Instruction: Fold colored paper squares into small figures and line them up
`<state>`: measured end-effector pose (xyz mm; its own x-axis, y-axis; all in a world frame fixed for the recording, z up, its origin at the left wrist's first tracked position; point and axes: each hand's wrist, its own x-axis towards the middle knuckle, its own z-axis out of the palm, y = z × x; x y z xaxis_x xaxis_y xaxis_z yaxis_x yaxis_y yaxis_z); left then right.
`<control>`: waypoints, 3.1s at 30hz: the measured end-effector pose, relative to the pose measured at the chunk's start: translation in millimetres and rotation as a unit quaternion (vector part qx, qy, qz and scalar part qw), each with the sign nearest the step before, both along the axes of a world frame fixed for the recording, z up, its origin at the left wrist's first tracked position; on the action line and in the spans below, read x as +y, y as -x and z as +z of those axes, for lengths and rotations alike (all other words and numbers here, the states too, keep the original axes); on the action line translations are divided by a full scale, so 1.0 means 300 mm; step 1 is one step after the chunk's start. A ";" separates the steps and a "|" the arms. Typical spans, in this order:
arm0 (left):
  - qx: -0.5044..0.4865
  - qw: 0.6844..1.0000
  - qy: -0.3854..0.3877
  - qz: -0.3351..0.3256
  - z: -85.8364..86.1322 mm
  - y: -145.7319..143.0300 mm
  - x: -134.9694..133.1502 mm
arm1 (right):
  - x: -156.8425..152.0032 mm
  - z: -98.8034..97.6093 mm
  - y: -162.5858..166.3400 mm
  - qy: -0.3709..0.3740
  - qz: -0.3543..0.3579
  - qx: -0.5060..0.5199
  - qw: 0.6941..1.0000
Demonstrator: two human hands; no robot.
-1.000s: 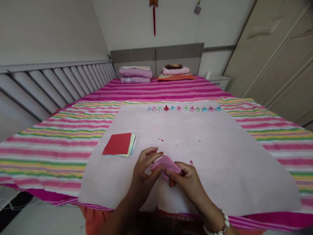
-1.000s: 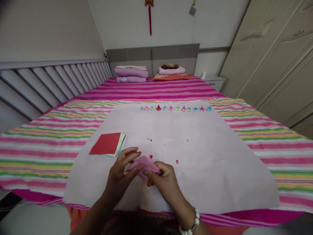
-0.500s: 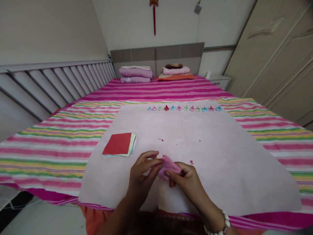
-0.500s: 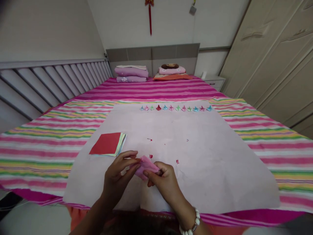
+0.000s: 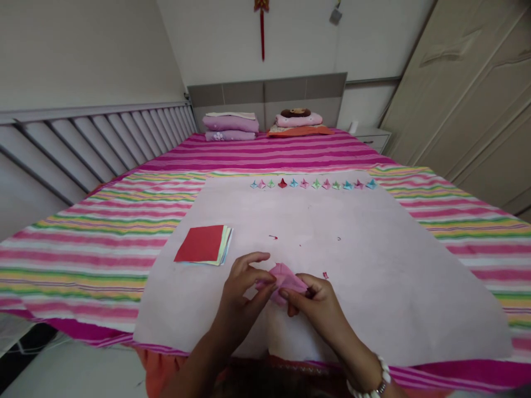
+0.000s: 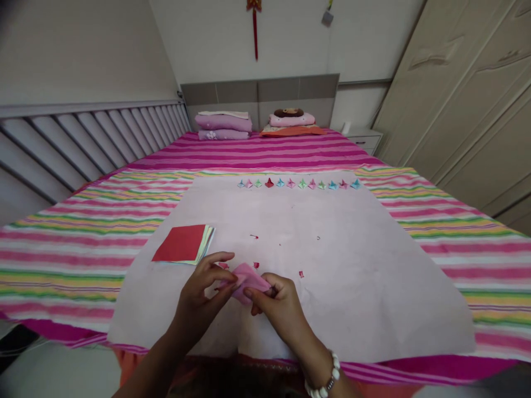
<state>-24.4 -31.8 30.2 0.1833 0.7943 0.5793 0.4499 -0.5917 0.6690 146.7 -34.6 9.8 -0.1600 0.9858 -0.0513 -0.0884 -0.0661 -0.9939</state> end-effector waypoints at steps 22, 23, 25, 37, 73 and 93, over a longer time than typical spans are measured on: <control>0.104 0.986 -0.129 0.026 -0.007 0.004 -0.006 | 0.006 0.001 -0.003 -0.002 0.002 0.003 1.000; 0.085 0.989 -0.113 0.030 -0.005 0.001 -0.006 | 0.006 0.001 -0.002 -0.003 0.005 0.004 1.000; 0.045 0.996 -0.066 0.032 -0.001 -0.003 -0.002 | 0.005 0.001 -0.002 -0.003 0.010 0.005 1.000; -0.190 0.947 0.247 -0.082 -0.030 0.007 0.014 | 0.002 -0.002 0.001 0.011 0.030 0.019 0.999; -0.288 0.916 0.279 -0.026 -0.047 -0.050 -0.006 | 0.016 -0.004 0.019 0.005 -0.029 0.029 0.999; -0.265 0.892 0.365 0.003 -0.043 -0.059 -0.012 | 0.020 -0.011 0.013 -0.011 -0.038 0.025 0.999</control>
<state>-6.7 -35.5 17.3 0.0312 0.9954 -0.0901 -0.0426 0.0914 0.9949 142.7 -28.5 6.6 -0.0864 0.9960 -0.0227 -0.1423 -0.0349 -0.9892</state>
